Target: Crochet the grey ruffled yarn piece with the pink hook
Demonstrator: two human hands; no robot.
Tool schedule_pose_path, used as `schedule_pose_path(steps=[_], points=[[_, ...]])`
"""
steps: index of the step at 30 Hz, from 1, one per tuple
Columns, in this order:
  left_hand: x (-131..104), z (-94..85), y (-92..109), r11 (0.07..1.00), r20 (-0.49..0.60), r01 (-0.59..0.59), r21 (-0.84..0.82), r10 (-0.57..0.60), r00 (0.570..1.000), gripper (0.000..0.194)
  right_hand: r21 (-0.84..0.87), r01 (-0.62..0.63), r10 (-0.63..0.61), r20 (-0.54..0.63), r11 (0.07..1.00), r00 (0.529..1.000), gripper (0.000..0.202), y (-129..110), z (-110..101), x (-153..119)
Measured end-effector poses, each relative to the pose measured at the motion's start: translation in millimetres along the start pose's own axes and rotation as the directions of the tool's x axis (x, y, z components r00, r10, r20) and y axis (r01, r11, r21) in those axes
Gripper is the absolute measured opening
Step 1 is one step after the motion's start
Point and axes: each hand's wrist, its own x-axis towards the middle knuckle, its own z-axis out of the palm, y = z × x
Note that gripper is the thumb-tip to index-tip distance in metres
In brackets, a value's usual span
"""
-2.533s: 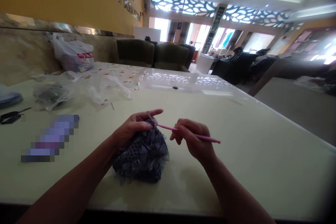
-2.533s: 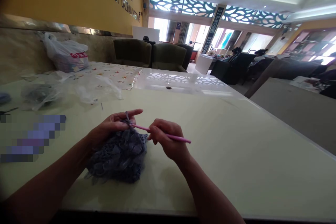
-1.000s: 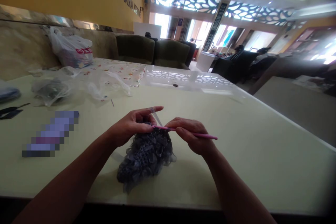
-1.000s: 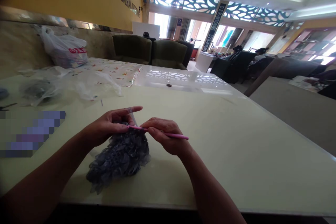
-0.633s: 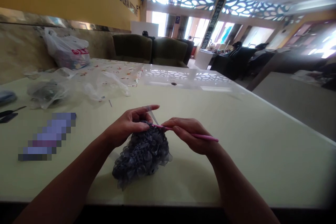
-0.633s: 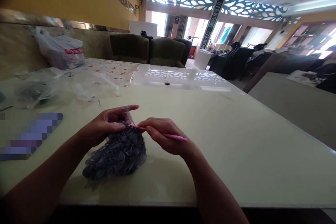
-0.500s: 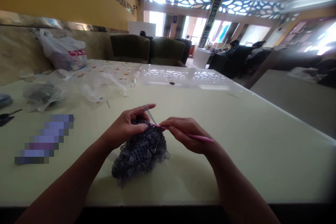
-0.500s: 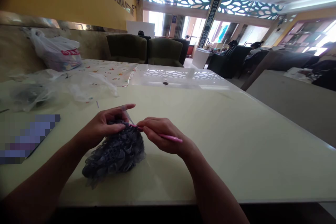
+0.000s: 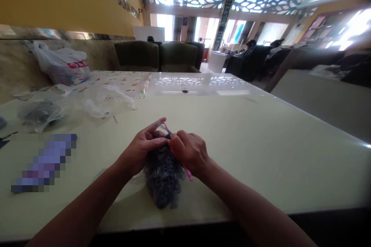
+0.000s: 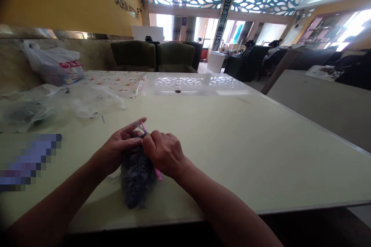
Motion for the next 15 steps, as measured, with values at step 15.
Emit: schedule_pose_path(steps=[15], points=[[6,-24.6,15,0.992,0.088,0.017,-0.124,-0.006,0.996,0.06,0.78,-0.41,0.226,0.343,0.472,0.912,0.02,25,-23,9]])
